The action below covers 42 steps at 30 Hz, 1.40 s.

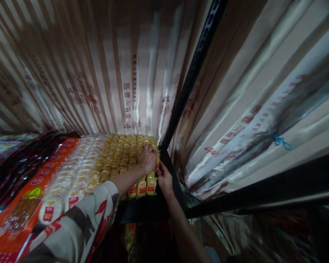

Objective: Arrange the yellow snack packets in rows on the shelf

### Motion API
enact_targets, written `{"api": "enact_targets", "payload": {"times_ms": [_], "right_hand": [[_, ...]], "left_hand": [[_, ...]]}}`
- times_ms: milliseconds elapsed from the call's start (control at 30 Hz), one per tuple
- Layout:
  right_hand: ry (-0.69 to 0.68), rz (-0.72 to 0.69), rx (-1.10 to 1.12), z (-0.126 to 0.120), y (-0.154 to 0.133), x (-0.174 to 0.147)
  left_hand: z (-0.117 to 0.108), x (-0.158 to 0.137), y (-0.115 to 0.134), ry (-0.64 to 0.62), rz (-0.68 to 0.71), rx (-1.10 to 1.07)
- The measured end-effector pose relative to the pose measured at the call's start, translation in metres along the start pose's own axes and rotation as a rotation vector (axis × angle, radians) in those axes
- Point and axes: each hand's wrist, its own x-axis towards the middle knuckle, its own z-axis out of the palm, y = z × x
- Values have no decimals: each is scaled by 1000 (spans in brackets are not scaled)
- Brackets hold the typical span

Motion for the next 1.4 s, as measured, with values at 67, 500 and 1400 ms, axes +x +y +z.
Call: {"api": "enact_targets", "payload": {"times_ms": [67,500,1400], "right_hand": [[-8,19,-4,1,2,2],[96,43,-304,3,-12,1],[270,2,219,-18,-30,-46]], "left_hand": [[-1,0,1,7,-19,-2],[11,7,-3,-9,-65,1],[-6,-138,34,352,245,-509]]}}
